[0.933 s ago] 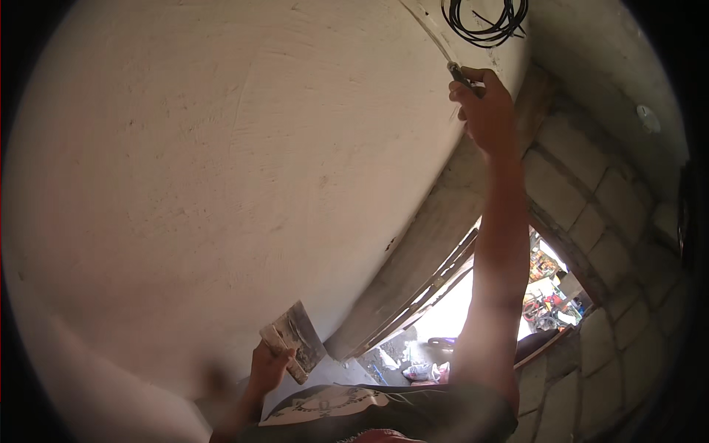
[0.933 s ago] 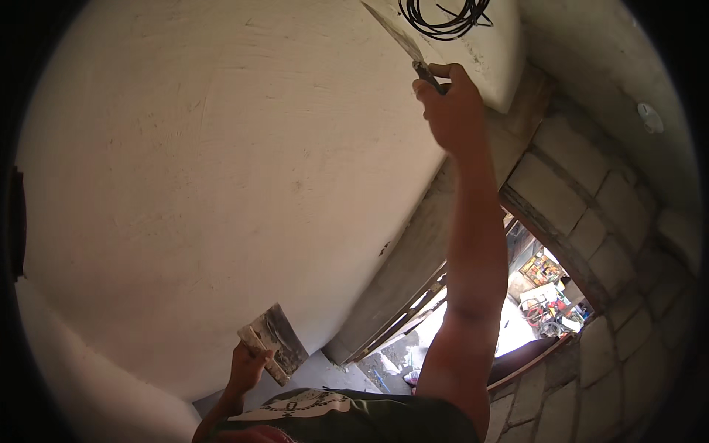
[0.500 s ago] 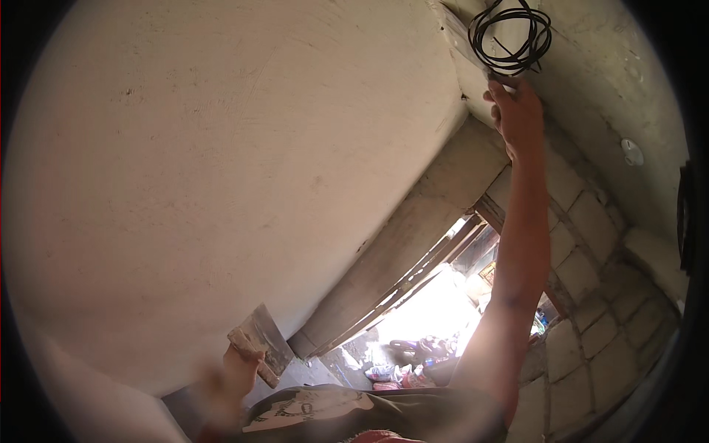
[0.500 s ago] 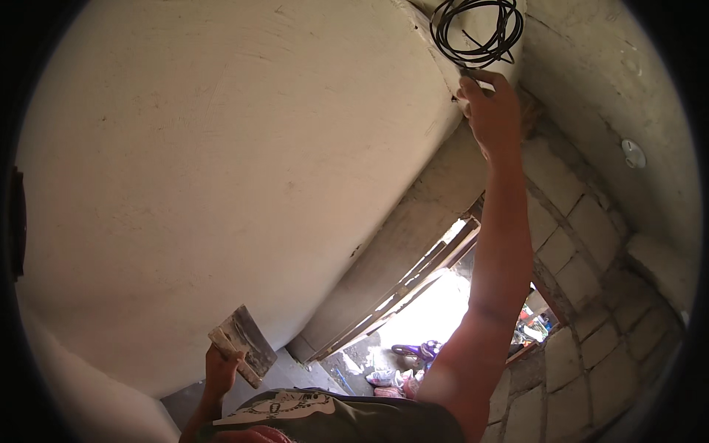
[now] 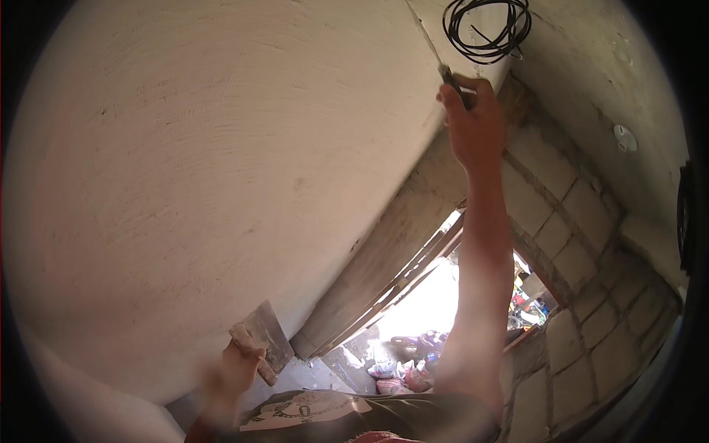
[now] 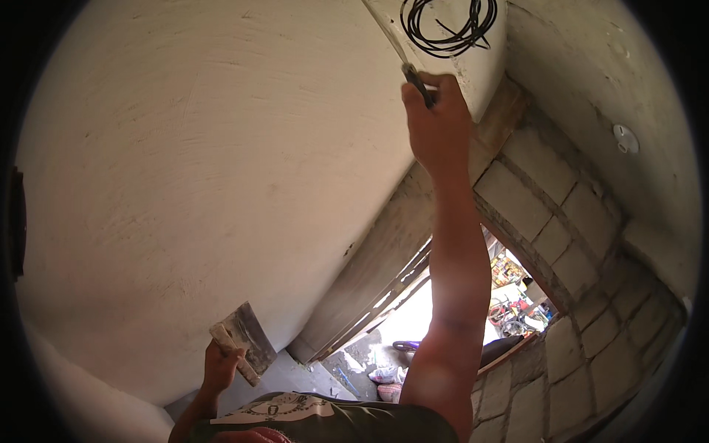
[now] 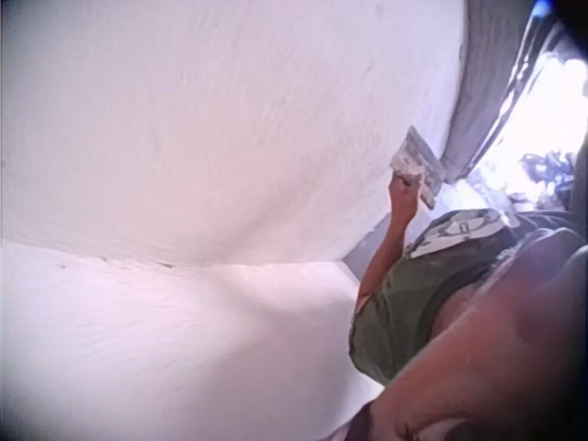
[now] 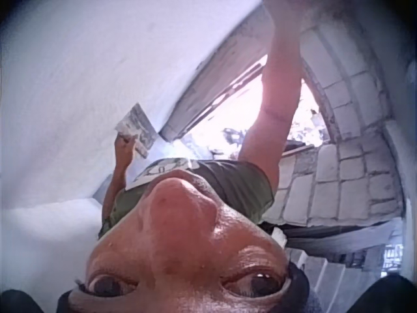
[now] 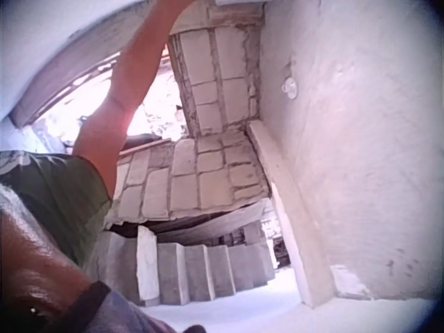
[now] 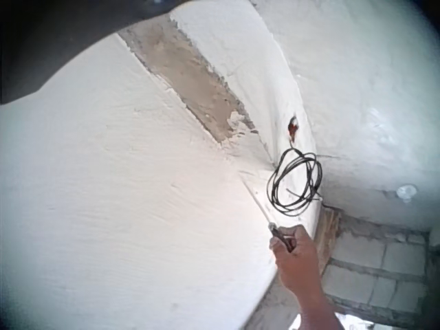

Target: Smoothing plaster onto a wall and ceiling using a hawk and a trowel.

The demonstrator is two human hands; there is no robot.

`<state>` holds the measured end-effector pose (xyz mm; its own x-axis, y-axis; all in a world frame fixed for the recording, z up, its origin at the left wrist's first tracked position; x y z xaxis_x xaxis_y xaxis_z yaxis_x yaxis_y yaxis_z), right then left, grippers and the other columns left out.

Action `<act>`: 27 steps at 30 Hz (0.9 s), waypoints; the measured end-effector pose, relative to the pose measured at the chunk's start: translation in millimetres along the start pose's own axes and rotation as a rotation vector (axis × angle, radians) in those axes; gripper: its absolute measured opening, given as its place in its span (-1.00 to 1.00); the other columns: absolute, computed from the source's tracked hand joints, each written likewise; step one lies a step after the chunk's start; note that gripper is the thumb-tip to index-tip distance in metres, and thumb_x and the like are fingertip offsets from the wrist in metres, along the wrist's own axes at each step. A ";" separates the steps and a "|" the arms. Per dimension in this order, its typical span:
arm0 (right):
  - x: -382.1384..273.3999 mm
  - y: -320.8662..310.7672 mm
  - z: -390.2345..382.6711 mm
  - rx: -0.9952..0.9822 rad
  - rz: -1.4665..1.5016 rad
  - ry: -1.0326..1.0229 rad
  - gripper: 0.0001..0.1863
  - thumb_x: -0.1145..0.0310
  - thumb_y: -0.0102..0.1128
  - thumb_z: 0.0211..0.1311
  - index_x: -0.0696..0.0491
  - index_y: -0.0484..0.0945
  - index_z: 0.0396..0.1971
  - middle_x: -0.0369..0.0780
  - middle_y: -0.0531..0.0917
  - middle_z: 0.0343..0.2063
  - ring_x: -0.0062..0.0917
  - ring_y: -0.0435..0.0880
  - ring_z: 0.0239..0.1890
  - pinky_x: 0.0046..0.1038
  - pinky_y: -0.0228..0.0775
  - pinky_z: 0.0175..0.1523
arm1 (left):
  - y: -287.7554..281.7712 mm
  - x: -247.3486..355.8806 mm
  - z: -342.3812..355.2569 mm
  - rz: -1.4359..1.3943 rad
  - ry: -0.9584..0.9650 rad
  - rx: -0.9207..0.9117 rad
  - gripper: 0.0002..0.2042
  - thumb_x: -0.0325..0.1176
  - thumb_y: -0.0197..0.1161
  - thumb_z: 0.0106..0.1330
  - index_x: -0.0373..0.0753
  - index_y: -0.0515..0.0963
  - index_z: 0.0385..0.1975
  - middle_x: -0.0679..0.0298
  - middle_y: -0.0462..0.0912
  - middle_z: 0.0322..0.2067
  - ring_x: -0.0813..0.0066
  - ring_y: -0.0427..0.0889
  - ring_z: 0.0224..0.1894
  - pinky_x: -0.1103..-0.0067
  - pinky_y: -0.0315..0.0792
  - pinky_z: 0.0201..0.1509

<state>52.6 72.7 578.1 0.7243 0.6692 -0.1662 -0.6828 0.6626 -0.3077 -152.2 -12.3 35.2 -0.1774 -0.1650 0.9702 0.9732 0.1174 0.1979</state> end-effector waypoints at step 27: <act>189.6 1.0 -228.5 -0.112 -0.039 0.437 -0.68 0.28 0.25 0.19 0.10 0.46 -0.12 -0.08 0.65 -0.32 -0.23 0.66 -0.22 -0.26 0.45 -0.10 | 85.0 418.7 144.4 -0.522 1.115 0.266 -0.81 -0.51 0.27 0.25 -0.21 0.33 -0.38 0.43 0.41 -0.51 0.70 0.29 -0.51 0.64 0.26 -0.41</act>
<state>211.1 123.4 332.2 0.7382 0.4238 -0.5248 -0.6570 0.6280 -0.4171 -165.0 69.9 478.4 -0.1854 -0.9714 0.1483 0.7417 -0.0394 0.6696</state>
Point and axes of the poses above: each hand's wrist, its own z-axis towards the middle knuckle, its own y-axis out of the palm, x = y × z, the point moved 8 cm from there along z, towards the middle knuckle
